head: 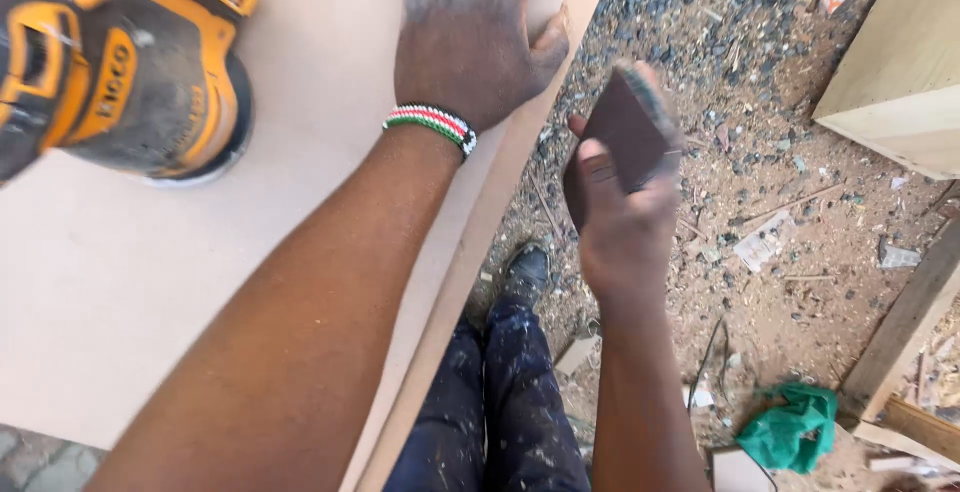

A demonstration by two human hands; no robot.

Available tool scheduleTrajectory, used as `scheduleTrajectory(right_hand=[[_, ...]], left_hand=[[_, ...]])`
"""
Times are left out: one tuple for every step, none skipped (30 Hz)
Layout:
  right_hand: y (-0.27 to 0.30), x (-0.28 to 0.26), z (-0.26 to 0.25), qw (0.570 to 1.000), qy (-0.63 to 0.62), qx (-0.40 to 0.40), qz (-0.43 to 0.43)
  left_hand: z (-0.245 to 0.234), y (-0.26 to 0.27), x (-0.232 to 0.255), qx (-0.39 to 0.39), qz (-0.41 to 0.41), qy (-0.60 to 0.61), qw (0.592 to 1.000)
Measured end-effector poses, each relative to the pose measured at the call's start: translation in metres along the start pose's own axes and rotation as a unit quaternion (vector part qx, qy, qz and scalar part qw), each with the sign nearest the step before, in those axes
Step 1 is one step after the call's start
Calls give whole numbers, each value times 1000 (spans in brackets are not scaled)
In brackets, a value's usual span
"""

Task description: Sanding the edges and corners of wooden boards manually with sandpaper

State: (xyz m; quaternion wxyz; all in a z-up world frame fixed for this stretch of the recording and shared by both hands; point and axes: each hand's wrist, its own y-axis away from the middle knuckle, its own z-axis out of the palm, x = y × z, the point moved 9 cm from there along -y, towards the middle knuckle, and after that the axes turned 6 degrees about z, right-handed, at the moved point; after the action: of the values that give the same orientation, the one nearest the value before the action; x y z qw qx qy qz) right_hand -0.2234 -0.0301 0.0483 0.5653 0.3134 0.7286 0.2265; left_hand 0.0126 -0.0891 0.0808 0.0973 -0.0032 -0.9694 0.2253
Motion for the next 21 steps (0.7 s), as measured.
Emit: scheduleTrajectory(right_hand=[[12,-21,20,982,91,-68,-151],[34,-34,42,929,181,-130,-297],[26,-18,41,929,179,-129,-296],[31,-11,45,884,243,-108,-384],[37,0,52,827,304,-85,-465],[43,3,48,829,302,-83,-464],[50,6,48,800,356,-60,-479],[57,9,48,768,409,-35,-492],[66,10,44,770,407,-33,-491],[76,11,42,745,445,-24,-497],[79,3,41,716,478,-7,-509],[75,0,38,715,472,1,-516],[75,4,37,700,490,13,-519],[73,9,38,685,509,24,-522],[64,16,40,683,509,30,-524],[60,21,41,665,504,55,-549],[54,21,45,645,494,82,-577],[45,10,49,642,490,89,-583],[37,2,53,640,491,96,-583],[29,-6,56,639,492,102,-583],[12,-15,62,637,490,106,-586]], left_hand=[[0,1,0,-6,1,14,1000],[-1,3,0,-12,1,29,1000],[0,5,1,-12,4,28,1000],[1,6,2,-8,10,23,1000],[1,9,3,-5,17,19,1000],[-6,17,9,-6,20,19,1000],[-4,25,11,-60,11,31,998],[-3,32,15,-113,2,43,993],[-11,44,16,-114,5,43,993],[-18,55,19,-125,8,54,991],[-23,54,21,-126,16,61,990],[-22,51,23,-117,24,57,991],[-23,55,22,-97,15,62,993],[-23,61,20,-77,7,67,995],[-28,62,24,-72,10,68,995],[-28,64,24,-88,-6,68,994],[-30,61,23,-101,-21,63,993],[-31,60,23,-92,-17,61,994],[-30,62,23,-93,-18,61,994],[-28,65,24,-93,-20,61,994],[-28,64,24,-88,-18,60,994]])
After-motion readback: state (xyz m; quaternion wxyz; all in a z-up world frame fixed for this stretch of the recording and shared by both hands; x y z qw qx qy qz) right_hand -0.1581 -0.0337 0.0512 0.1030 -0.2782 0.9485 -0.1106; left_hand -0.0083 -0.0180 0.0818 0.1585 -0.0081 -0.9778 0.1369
